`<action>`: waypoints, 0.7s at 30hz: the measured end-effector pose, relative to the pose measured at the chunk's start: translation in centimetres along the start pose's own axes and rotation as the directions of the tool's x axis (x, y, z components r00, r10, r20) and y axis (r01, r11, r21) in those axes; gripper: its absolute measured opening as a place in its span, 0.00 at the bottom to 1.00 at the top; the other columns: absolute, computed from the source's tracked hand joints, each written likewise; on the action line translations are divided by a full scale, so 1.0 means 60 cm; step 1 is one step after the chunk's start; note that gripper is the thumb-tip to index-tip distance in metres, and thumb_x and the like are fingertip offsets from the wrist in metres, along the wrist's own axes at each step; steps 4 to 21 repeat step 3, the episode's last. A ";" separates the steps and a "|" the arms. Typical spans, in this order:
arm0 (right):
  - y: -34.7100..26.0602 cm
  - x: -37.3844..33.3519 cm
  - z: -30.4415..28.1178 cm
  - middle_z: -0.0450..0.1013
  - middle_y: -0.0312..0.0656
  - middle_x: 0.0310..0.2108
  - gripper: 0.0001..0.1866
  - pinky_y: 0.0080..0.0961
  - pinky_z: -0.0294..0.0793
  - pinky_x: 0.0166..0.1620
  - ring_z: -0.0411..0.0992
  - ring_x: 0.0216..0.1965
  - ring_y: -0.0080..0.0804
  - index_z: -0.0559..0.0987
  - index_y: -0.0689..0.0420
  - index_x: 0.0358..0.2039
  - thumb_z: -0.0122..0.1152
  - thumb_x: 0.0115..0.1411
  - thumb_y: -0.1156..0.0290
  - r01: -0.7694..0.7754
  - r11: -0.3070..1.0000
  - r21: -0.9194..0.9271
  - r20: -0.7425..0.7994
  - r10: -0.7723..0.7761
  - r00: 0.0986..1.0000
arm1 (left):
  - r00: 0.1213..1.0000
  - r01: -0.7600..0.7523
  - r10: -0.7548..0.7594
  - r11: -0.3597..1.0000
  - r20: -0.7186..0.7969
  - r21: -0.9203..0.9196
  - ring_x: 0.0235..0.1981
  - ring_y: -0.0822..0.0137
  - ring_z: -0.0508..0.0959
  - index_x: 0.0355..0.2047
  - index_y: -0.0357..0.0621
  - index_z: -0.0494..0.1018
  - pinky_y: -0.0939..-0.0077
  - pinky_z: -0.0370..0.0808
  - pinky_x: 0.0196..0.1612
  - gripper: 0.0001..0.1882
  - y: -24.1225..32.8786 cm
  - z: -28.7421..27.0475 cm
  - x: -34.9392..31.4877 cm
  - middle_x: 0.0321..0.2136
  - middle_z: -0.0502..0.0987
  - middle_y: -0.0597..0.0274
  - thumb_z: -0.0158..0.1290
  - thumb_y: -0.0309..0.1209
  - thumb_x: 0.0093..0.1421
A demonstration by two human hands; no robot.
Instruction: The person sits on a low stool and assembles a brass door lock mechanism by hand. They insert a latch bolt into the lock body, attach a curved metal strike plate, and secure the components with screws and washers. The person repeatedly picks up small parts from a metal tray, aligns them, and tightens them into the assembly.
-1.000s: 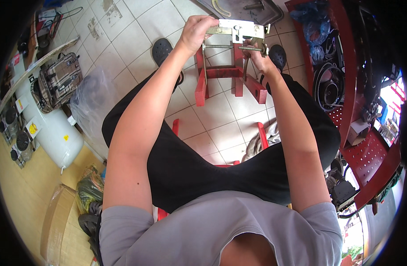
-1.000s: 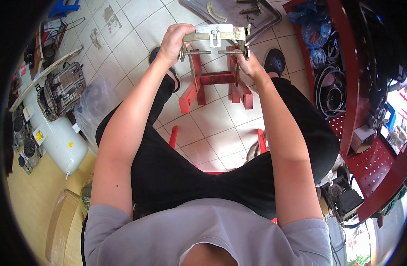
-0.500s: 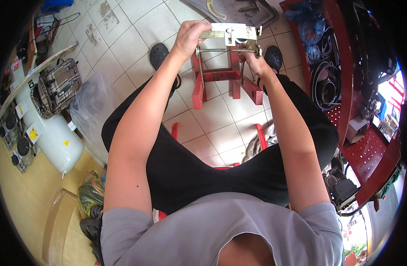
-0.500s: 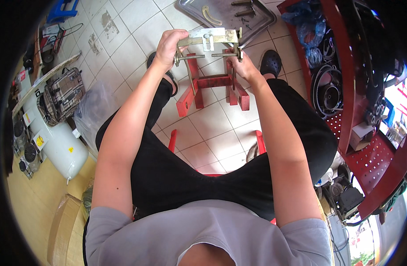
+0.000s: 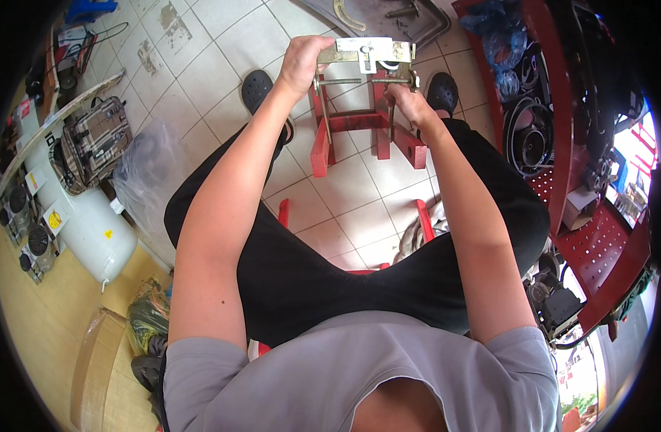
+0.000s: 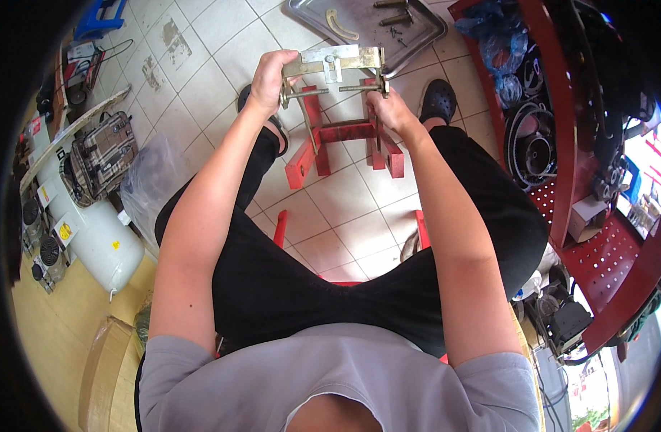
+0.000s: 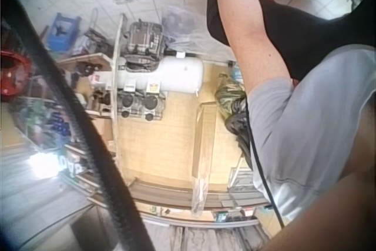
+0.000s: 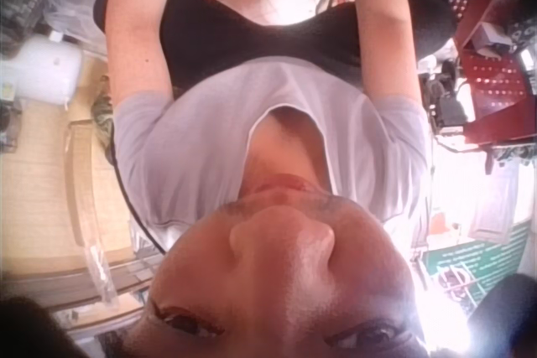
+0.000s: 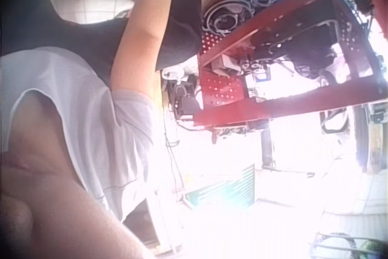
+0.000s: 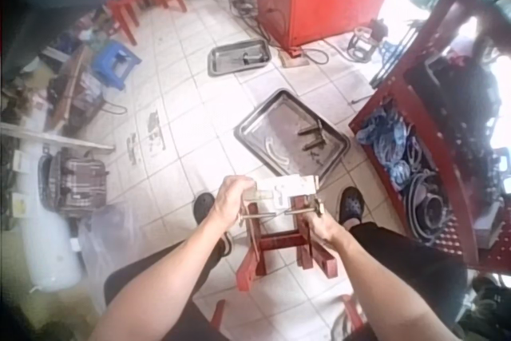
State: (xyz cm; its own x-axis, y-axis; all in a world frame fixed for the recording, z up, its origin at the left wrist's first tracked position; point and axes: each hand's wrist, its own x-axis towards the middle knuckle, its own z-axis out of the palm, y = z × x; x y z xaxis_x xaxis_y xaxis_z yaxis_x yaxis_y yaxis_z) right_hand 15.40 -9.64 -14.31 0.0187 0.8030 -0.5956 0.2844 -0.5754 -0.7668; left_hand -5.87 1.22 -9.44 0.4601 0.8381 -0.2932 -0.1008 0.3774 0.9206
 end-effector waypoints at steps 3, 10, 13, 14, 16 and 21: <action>-0.001 0.000 -0.002 0.64 0.44 0.17 0.15 0.31 0.63 0.31 0.61 0.23 0.34 0.67 0.63 0.18 0.43 0.50 0.63 0.004 1.000 -0.025 0.007 -0.004 1.000 | 1.000 0.012 -0.012 1.000 0.028 -0.015 0.17 0.75 0.65 0.21 0.35 0.74 0.78 0.60 0.22 0.17 -0.010 -0.008 0.006 0.14 0.69 0.66 0.47 0.37 0.56; -0.001 0.000 -0.002 0.64 0.44 0.17 0.15 0.31 0.63 0.31 0.61 0.23 0.34 0.67 0.63 0.18 0.43 0.50 0.63 0.004 1.000 -0.025 0.007 -0.004 1.000 | 1.000 0.012 -0.012 1.000 0.028 -0.015 0.17 0.75 0.65 0.21 0.35 0.74 0.78 0.60 0.22 0.17 -0.010 -0.008 0.006 0.14 0.69 0.66 0.47 0.37 0.56; -0.001 0.000 -0.002 0.64 0.44 0.17 0.15 0.31 0.63 0.31 0.61 0.23 0.34 0.67 0.63 0.18 0.43 0.50 0.63 0.004 1.000 -0.025 0.007 -0.004 1.000 | 1.000 0.012 -0.012 1.000 0.028 -0.015 0.17 0.75 0.65 0.21 0.35 0.74 0.78 0.60 0.22 0.17 -0.010 -0.008 0.006 0.14 0.69 0.66 0.47 0.37 0.56; -0.001 0.000 -0.002 0.64 0.44 0.17 0.15 0.31 0.63 0.31 0.61 0.23 0.34 0.67 0.63 0.18 0.43 0.50 0.63 0.004 1.000 -0.025 0.007 -0.004 1.000 | 1.000 0.012 -0.012 1.000 0.028 -0.015 0.17 0.75 0.65 0.21 0.35 0.74 0.78 0.60 0.22 0.17 -0.010 -0.008 0.006 0.14 0.69 0.66 0.47 0.37 0.56; -0.001 0.000 -0.002 0.64 0.44 0.17 0.15 0.31 0.63 0.31 0.61 0.23 0.34 0.67 0.63 0.18 0.43 0.50 0.63 0.004 1.000 -0.025 0.007 -0.004 1.000 | 1.000 0.012 -0.012 1.000 0.028 -0.015 0.17 0.75 0.65 0.21 0.35 0.74 0.78 0.60 0.22 0.17 -0.010 -0.008 0.006 0.14 0.69 0.66 0.47 0.37 0.56; -0.001 0.000 -0.002 0.64 0.44 0.17 0.15 0.31 0.63 0.31 0.61 0.23 0.34 0.67 0.63 0.18 0.43 0.50 0.63 0.004 1.000 -0.025 0.007 -0.004 1.000 | 1.000 0.012 -0.012 1.000 0.028 -0.015 0.17 0.75 0.65 0.21 0.35 0.74 0.78 0.60 0.22 0.17 -0.010 -0.008 0.006 0.14 0.69 0.66 0.47 0.37 0.56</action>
